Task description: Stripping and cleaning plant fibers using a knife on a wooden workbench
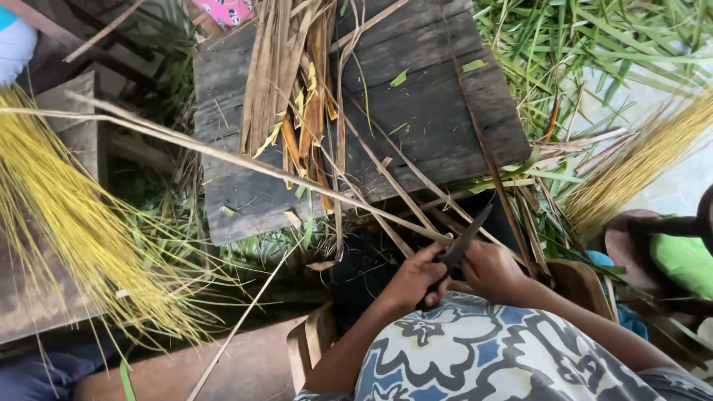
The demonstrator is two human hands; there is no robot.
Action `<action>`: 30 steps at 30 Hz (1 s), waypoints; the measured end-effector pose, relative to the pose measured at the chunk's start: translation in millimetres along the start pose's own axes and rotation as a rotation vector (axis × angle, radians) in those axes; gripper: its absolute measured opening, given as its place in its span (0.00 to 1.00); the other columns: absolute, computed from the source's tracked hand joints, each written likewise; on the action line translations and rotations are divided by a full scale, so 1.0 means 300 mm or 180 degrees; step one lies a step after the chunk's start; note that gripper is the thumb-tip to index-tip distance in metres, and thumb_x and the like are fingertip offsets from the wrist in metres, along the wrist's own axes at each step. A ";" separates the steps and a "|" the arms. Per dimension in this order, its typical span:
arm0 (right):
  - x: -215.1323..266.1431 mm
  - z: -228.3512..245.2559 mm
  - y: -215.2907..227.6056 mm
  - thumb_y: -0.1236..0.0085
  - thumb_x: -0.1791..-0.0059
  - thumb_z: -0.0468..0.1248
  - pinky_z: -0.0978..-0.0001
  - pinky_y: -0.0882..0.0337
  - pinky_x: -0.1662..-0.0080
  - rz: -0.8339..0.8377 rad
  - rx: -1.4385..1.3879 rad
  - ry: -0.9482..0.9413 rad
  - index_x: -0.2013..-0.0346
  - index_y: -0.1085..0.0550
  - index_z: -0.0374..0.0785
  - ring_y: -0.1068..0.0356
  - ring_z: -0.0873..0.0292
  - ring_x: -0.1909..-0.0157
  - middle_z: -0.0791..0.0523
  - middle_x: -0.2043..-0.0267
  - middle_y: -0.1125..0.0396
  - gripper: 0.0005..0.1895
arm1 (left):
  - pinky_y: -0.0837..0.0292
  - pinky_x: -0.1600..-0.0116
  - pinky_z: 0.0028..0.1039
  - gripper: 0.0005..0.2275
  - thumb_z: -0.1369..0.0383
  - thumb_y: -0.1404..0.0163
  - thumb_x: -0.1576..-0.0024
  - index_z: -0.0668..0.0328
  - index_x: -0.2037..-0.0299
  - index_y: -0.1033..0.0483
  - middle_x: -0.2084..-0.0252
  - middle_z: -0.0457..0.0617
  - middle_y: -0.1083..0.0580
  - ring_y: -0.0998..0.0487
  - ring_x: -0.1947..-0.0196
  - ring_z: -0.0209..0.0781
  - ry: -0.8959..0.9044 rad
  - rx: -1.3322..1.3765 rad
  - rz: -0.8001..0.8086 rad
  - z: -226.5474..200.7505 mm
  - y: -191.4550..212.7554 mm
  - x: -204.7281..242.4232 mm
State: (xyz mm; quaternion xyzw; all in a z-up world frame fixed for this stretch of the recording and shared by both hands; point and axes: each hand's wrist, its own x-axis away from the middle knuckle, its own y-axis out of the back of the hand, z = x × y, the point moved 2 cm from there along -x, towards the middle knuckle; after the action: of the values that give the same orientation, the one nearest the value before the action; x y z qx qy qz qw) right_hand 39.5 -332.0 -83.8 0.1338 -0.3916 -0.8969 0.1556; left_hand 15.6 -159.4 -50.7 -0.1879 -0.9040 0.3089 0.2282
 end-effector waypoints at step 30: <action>-0.021 0.019 -0.069 0.65 0.49 0.34 0.72 0.34 0.76 0.0788 -0.3250 -0.0785 0.50 0.35 0.32 0.37 0.67 0.82 0.53 0.80 0.32 0.16 | 0.41 0.85 0.18 0.12 0.76 0.60 0.42 0.62 0.49 0.34 0.85 0.53 0.36 0.40 0.91 0.36 -0.0487 -0.0642 -0.1079 0.061 0.105 -0.061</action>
State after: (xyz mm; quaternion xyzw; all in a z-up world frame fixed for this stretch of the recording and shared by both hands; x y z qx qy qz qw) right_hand 39.7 -312.5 -94.6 -0.1123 0.0659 -0.9573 0.2583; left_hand 27.2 -153.5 -89.4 -0.0309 -0.9637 0.1874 0.1877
